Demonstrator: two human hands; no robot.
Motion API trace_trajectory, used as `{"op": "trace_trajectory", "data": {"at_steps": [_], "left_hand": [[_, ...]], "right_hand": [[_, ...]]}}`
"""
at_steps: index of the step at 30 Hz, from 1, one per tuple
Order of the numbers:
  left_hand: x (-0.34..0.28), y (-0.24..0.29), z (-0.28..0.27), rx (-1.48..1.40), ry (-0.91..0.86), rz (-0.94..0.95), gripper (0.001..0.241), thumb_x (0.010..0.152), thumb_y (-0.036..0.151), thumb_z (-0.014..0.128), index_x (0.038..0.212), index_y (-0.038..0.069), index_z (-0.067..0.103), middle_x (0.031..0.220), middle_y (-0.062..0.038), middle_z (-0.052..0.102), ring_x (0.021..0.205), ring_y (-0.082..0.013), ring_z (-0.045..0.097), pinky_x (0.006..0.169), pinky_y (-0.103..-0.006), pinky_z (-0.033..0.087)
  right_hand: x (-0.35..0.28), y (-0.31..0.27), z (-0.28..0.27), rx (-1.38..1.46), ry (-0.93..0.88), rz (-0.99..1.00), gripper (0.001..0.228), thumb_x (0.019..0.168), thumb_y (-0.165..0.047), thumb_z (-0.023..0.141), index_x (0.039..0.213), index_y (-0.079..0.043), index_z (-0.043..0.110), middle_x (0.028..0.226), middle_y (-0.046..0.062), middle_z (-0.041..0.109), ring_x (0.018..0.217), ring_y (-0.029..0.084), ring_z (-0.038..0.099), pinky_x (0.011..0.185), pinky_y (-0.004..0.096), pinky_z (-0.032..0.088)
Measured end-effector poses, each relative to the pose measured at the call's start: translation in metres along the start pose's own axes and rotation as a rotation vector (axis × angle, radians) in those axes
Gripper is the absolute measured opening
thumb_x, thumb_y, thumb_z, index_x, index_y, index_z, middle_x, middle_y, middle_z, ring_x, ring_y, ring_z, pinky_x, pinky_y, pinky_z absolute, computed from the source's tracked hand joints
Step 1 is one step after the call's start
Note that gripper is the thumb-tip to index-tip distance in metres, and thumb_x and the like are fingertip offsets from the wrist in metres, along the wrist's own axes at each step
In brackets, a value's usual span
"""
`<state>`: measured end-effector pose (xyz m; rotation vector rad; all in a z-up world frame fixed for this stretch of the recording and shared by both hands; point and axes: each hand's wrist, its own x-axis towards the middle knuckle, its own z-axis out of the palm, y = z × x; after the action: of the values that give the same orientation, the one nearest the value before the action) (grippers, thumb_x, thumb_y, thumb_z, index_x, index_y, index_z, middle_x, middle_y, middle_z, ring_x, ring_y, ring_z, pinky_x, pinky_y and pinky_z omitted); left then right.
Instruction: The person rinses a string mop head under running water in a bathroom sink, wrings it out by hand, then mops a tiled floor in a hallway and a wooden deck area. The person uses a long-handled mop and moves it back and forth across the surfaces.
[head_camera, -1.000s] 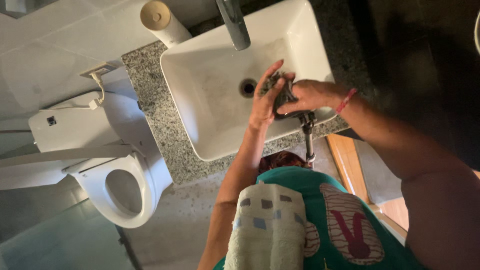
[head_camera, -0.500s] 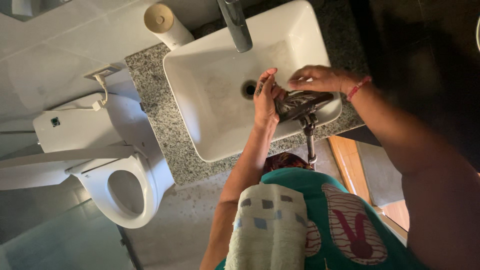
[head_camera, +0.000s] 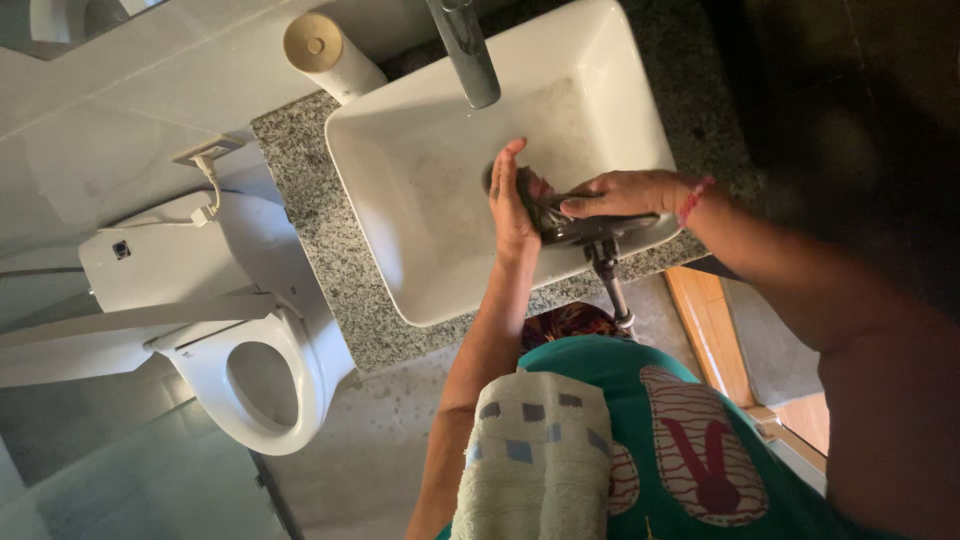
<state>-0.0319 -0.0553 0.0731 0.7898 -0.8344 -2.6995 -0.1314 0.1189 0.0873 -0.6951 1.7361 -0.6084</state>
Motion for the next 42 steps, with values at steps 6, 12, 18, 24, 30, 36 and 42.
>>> {"op": "trace_trajectory", "data": {"at_steps": [6,12,18,24,30,36,42], "left_hand": [[0.011,-0.019,-0.015,0.063,0.045,0.067,0.021,0.107,0.023,0.050,0.122,0.009,0.057,0.065,0.003,0.039,0.055,-0.0090,0.041,0.050,-0.0273,0.042],[0.020,-0.027,-0.026,0.044,0.064,0.042,0.025,0.102,0.009,0.043,0.122,0.006,0.057,0.068,0.001,0.040,0.057,-0.0114,0.044,0.053,-0.0301,0.045],[0.016,-0.024,-0.033,0.078,0.053,-0.057,0.035,0.104,0.035,0.049,0.127,0.009,0.054,0.077,-0.006,0.057,0.065,-0.0155,0.056,0.059,-0.0309,0.049],[0.024,-0.036,-0.125,0.394,-0.038,-0.213,0.075,0.107,0.073,0.023,0.129,0.007,0.052,0.101,0.006,0.065,0.083,-0.0045,0.061,0.068,-0.0244,0.049],[-0.006,-0.061,-0.179,0.805,-0.210,-0.476,0.095,0.098,0.080,0.019,0.114,0.002,0.070,0.079,-0.006,0.061,0.059,-0.0105,0.049,0.052,-0.0317,0.044],[-0.008,-0.066,-0.104,0.251,-0.219,-0.754,0.101,0.077,0.088,0.027,0.110,0.002,0.068,0.093,-0.018,0.073,0.093,-0.0298,0.072,0.080,-0.0467,0.064],[0.009,-0.075,-0.082,-0.359,-0.185,-0.595,0.068,0.104,0.072,0.058,0.120,0.007,0.065,0.118,-0.016,0.069,0.108,-0.0342,0.066,0.095,-0.0527,0.057]], "right_hand": [[-0.019,-0.029,0.010,-0.072,0.238,0.076,0.056,0.095,-0.056,0.060,0.105,-0.003,0.074,0.088,0.016,0.076,0.083,0.025,0.070,0.083,0.038,0.055],[-0.013,-0.020,0.010,-0.070,0.289,0.028,0.047,0.101,-0.048,0.056,0.103,-0.003,0.072,0.084,0.019,0.072,0.080,0.029,0.068,0.079,0.042,0.053],[0.002,0.005,0.022,-0.332,0.374,-0.242,0.037,0.102,-0.038,0.054,0.106,-0.005,0.070,0.084,0.019,0.069,0.079,0.032,0.068,0.072,0.045,0.053],[-0.009,0.011,0.020,-0.353,0.464,-0.265,0.037,0.105,-0.036,0.055,0.100,-0.002,0.069,0.073,0.019,0.062,0.065,0.034,0.064,0.064,0.046,0.049],[-0.037,-0.022,0.010,-0.209,0.482,-0.201,0.041,0.105,-0.036,0.055,0.090,0.000,0.066,0.065,0.019,0.059,0.057,0.027,0.060,0.061,0.043,0.048],[-0.057,-0.063,0.003,-0.081,0.499,-0.234,0.041,0.105,-0.037,0.054,0.095,0.001,0.068,0.066,0.017,0.062,0.058,0.024,0.060,0.061,0.040,0.048],[-0.053,-0.086,0.017,-0.035,0.414,-0.161,0.040,0.103,-0.037,0.055,0.096,-0.001,0.070,0.068,0.015,0.067,0.060,0.021,0.062,0.062,0.040,0.050]]}}
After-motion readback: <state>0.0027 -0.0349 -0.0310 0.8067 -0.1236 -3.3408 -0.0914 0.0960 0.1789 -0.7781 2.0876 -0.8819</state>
